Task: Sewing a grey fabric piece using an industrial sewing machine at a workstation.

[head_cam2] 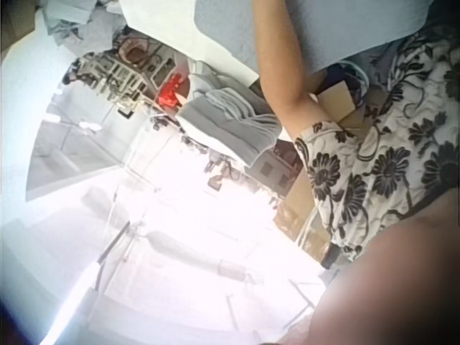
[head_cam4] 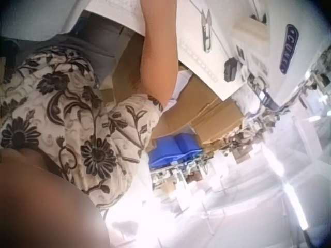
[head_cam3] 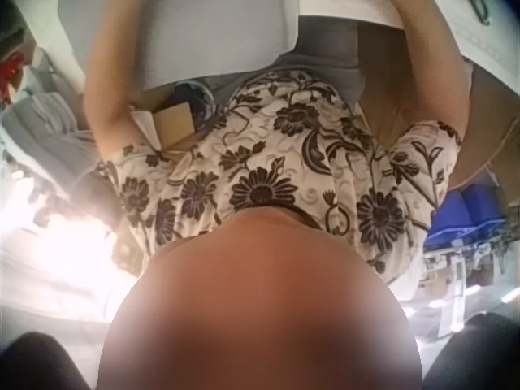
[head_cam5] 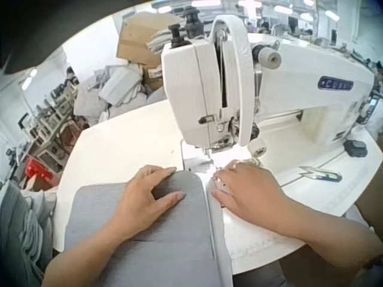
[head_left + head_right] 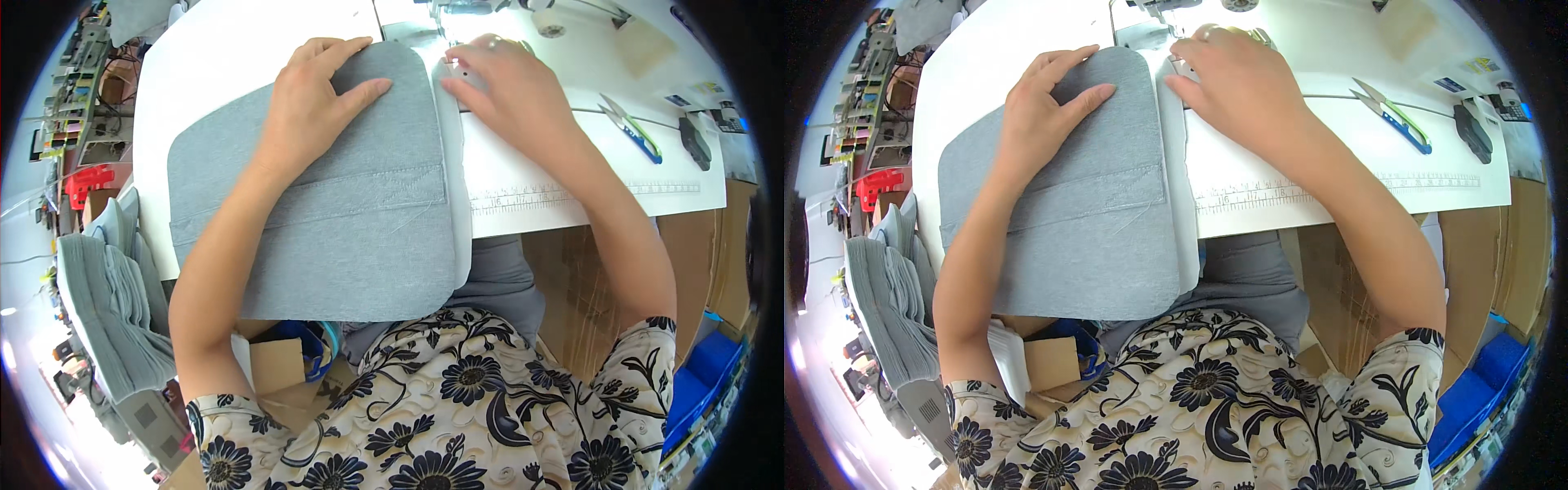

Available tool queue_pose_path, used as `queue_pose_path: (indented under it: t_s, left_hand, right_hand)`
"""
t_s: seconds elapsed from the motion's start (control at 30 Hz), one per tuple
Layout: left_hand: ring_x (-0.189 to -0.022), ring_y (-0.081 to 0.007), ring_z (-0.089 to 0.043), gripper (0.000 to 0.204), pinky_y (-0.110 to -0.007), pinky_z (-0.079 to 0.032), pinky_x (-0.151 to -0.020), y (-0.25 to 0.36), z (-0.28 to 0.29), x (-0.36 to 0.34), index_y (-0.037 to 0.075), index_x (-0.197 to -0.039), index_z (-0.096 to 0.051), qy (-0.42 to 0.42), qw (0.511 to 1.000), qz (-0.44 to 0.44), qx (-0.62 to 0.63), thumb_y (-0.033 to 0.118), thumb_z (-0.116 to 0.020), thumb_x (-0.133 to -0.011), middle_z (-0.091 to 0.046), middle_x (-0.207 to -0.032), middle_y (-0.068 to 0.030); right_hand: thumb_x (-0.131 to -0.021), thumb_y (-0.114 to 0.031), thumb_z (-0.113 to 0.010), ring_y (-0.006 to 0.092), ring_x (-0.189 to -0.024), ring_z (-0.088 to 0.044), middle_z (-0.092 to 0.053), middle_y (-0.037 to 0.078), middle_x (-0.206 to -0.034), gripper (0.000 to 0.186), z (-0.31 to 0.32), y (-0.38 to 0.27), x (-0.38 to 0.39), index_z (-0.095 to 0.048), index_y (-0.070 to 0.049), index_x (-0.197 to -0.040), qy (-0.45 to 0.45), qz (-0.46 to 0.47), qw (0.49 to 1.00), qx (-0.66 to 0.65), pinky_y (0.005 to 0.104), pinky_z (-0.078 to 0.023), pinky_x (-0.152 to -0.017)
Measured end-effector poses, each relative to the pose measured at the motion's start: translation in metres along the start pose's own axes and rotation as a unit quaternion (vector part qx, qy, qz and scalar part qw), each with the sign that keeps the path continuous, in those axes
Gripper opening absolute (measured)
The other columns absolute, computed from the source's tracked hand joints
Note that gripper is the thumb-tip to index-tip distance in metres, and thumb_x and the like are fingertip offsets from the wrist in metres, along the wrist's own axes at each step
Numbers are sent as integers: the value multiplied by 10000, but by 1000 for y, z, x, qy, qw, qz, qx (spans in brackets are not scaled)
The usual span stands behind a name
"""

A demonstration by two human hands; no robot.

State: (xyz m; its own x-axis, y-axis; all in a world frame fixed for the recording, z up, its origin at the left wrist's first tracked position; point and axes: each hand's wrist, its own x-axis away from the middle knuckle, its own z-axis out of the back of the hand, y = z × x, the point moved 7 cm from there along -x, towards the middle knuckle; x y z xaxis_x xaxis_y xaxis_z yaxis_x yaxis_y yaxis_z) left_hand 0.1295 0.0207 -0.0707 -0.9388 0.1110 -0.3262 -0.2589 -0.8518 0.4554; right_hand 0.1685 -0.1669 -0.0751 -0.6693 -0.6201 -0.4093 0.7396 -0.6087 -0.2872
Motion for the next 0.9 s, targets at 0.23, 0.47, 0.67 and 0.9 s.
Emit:
queue_pose_path:
  t_s: [0.23, 0.47, 0.67, 0.9]
  left_hand:
    - [-973, -213, -667, 431, -332, -526, -843, 0, 9, -14, 102, -1138, -704, -33, 999, -10, -21, 370, -792, -812, -694, -1072, -87]
    - [-870, -175, -668, 341, -299, -523, -802, 3, 6, 2, 43, -995, -697, -32, 997, 59, 35, 325, -791, -827, -706, -955, -70]
    - [-873, -184, -669, 262, -306, -530, -783, 3, 3, 7, 39, -948, -711, -42, 993, 77, 84, 272, -770, -845, -705, -991, -80]
    - [-1163, -205, -601, 200, -354, -452, -1003, 30, 20, -14, 46, -860, -696, -94, 977, -41, 187, 239, -747, -871, -707, -1147, -85]
  right_hand:
    - [-896, -256, -616, 285, -790, -676, -679, 97, -854, 207, -11, 0, -13, -677, -59, -906, -67, -74, 993, -63, 410, -538, -721]
    - [-877, -240, -625, 268, -771, -685, -696, 118, -817, 211, -4, 1, -4, -670, -35, -899, -44, -110, 980, -163, 372, -539, -703]
    - [-867, -194, -661, 205, -813, -711, -735, 146, -893, 237, -5, 2, 6, -695, 0, -998, -32, -180, 926, -331, 305, -552, -729]
    - [-881, -159, -669, 119, -811, -682, -736, 78, -907, 275, -3, 4, 12, -703, -27, -1120, -60, -233, 876, -418, 261, -554, -744]
